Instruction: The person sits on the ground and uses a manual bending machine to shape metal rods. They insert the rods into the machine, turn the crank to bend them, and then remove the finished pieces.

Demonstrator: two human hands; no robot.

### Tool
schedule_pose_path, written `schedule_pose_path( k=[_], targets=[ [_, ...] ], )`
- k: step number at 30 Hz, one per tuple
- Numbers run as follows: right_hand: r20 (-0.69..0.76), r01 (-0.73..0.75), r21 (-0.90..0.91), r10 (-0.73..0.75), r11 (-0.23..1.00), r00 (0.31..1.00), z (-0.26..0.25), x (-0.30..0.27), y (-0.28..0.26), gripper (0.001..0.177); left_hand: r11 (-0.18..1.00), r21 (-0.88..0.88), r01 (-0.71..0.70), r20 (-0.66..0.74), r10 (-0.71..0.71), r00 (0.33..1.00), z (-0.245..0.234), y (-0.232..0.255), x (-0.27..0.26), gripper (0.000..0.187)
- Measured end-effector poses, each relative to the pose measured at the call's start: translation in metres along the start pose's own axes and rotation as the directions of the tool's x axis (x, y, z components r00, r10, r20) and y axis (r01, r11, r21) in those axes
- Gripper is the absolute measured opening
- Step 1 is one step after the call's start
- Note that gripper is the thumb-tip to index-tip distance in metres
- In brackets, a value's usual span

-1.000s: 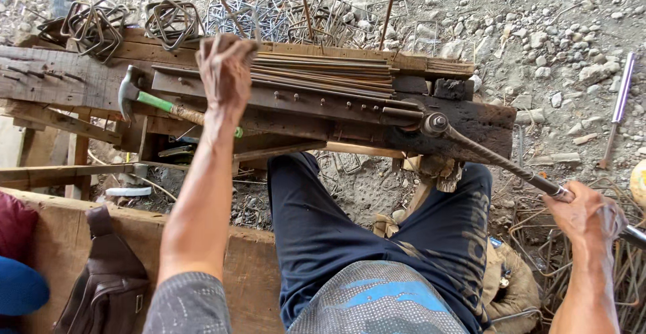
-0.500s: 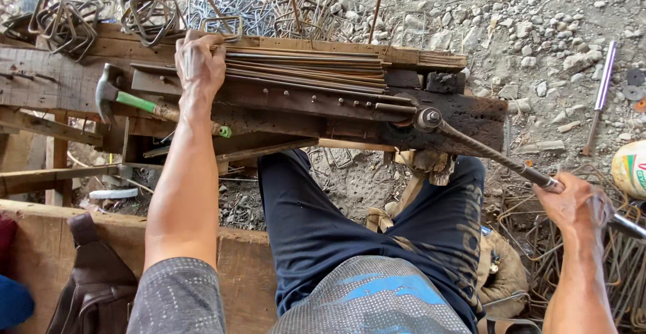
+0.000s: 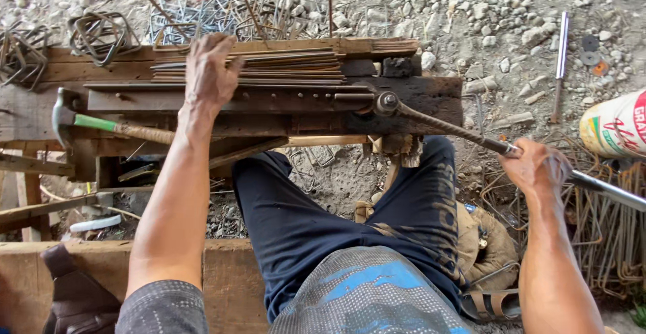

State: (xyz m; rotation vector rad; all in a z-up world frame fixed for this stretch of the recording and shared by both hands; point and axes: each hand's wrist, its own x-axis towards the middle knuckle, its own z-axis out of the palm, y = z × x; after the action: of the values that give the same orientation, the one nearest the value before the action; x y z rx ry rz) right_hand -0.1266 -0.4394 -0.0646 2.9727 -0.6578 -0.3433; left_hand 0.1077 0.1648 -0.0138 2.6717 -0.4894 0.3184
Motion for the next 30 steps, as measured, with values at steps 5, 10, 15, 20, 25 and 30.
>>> schedule_pose_path(
  k=[5,10,15,20,25,30],
  targets=[
    [-0.026,0.016,-0.029,-0.017,0.999,1.000,0.001,-0.002,0.000,0.044,0.959,0.082,0.270,0.398,-0.280,0.873,0.009,0.022,0.012,0.053],
    [-0.057,-0.004,0.009,0.004,1.000,0.998,0.010,-0.005,0.001,0.045,0.994,-0.013,0.109,0.219,-0.103,0.970,0.023,-0.010,0.002,0.028],
    [0.001,-0.013,0.009,0.013,1.000,1.000,0.007,-0.016,0.000,0.042,0.985,0.072,0.155,0.265,-0.169,0.949,0.029,-0.012,0.006,0.024],
    [-0.032,-0.048,0.045,0.049,0.998,0.998,0.021,-0.019,0.003,0.027,0.979,0.079,0.188,0.283,-0.203,0.937,0.026,-0.006,0.008,0.037],
    [-0.086,-0.025,0.039,0.028,0.999,0.996,0.024,-0.023,0.005,0.030,0.972,0.083,0.219,0.230,-0.232,0.945,0.049,-0.028,0.019,0.024],
    [-0.060,-0.020,0.020,0.021,1.000,0.998,0.026,-0.020,0.006,0.037,0.967,0.064,0.245,0.212,-0.253,0.944,0.049,-0.029,0.014,0.014]
  ],
)
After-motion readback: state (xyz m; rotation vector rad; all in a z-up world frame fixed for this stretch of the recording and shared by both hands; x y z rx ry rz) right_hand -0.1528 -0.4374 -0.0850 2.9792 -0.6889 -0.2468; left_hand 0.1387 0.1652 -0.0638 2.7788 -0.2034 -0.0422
